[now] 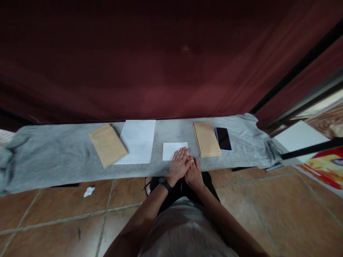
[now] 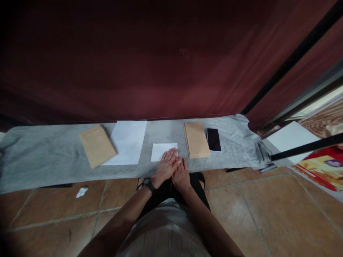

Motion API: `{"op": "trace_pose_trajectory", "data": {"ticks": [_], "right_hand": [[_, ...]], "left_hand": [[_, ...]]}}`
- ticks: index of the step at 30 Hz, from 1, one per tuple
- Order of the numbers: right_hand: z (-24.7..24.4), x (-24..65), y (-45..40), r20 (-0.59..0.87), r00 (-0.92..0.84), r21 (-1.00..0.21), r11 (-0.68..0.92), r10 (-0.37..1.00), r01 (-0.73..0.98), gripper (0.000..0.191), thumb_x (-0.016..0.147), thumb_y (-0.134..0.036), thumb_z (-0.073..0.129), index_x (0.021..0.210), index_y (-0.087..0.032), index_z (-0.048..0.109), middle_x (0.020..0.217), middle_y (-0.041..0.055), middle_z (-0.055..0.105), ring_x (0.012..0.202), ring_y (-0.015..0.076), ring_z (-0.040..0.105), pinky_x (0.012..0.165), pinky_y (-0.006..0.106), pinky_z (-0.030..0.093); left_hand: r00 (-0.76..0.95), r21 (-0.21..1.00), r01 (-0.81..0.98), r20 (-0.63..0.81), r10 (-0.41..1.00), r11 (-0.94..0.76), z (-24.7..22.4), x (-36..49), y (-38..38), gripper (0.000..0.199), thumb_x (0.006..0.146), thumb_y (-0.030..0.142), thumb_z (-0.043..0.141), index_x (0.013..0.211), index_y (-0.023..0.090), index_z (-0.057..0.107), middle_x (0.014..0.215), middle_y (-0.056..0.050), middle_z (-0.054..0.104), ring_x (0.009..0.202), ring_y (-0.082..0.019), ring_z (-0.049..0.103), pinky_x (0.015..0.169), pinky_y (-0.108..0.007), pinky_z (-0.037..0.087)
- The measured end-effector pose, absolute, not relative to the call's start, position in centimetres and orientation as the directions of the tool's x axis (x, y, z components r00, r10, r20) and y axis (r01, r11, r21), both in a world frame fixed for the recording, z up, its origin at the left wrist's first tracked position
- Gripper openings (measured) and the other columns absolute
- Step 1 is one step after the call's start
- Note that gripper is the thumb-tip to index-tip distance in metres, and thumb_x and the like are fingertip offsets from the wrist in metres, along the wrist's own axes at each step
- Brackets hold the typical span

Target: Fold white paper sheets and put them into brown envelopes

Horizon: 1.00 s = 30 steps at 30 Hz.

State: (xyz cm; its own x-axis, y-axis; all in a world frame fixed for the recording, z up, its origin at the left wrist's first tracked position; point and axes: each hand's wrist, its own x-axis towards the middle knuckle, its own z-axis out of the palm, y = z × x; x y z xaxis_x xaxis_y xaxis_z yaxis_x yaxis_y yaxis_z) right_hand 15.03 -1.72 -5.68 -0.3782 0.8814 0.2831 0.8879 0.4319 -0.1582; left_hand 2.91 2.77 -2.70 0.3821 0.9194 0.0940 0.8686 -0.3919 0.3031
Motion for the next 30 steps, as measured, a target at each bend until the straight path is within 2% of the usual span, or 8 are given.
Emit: {"op": "trace_pose_trajectory", "data": {"ticks": [5,11,17,21,30], "right_hand": [[-5.9,15.1,-1.9,0.337,-0.368,-0.138,0.432,0.867,0.891,0.051,0.102,-0.029,0.044,0.146,-0.004,0.048,0.149,0.0203,0.053,0.144,0.0317,0.04,0.12,0.053,0.029],[-6.0,15.1,-1.7,0.369,-0.343,-0.167,0.424,0.864,0.89,0.049,0.102,-0.031,0.045,0.144,-0.007,0.05,0.147,0.0184,0.055,0.141,0.0296,0.044,0.12,0.051,0.03],[-5.7,15.3,-1.7,0.313,-0.344,-0.215,0.419,0.885,0.882,0.057,0.103,-0.036,0.043,0.154,-0.01,0.038,0.156,0.0165,0.045,0.144,0.0296,0.04,0.121,0.052,0.027],[-5.9,15.4,-1.7,0.306,-0.341,-0.239,0.418,0.889,0.876,0.06,0.103,-0.036,0.042,0.157,-0.011,0.032,0.158,0.0163,0.042,0.146,0.0296,0.038,0.121,0.053,0.027],[-5.6,15.3,-1.8,0.303,-0.347,-0.212,0.418,0.888,0.883,0.058,0.104,-0.037,0.041,0.154,-0.008,0.036,0.159,0.0161,0.04,0.147,0.0305,0.035,0.121,0.051,0.025]], "left_hand": [[0.341,0.263,0.9,0.075,0.937,-0.349,-3.1,2.7,4.2,0.058,0.105,0.046,0.03,0.156,0.02,0.035,0.165,-0.006,0.03,0.155,-0.022,0.019,0.127,-0.047,0.019],[0.297,0.234,0.922,0.082,0.951,-0.308,-3.4,2.4,5.7,0.061,0.105,0.046,0.031,0.158,0.016,0.03,0.166,-0.01,0.027,0.155,-0.022,0.018,0.127,-0.046,0.018],[0.229,0.24,0.938,0.113,0.967,-0.25,-3.9,0.7,6.1,0.065,0.104,0.046,0.032,0.157,0.008,0.03,0.165,-0.017,0.026,0.155,-0.026,0.02,0.126,-0.047,0.02],[0.169,0.256,0.946,0.131,0.977,-0.198,-4.1,-0.6,5.8,0.066,0.104,0.048,0.031,0.157,0.008,0.03,0.164,-0.017,0.028,0.154,-0.027,0.021,0.125,-0.049,0.023],[0.047,0.21,0.974,0.155,0.987,-0.079,-3.8,-2.3,4.3,0.071,0.104,0.051,0.031,0.154,0.0,0.032,0.161,-0.023,0.032,0.153,-0.031,0.022,0.125,-0.049,0.023]]}}
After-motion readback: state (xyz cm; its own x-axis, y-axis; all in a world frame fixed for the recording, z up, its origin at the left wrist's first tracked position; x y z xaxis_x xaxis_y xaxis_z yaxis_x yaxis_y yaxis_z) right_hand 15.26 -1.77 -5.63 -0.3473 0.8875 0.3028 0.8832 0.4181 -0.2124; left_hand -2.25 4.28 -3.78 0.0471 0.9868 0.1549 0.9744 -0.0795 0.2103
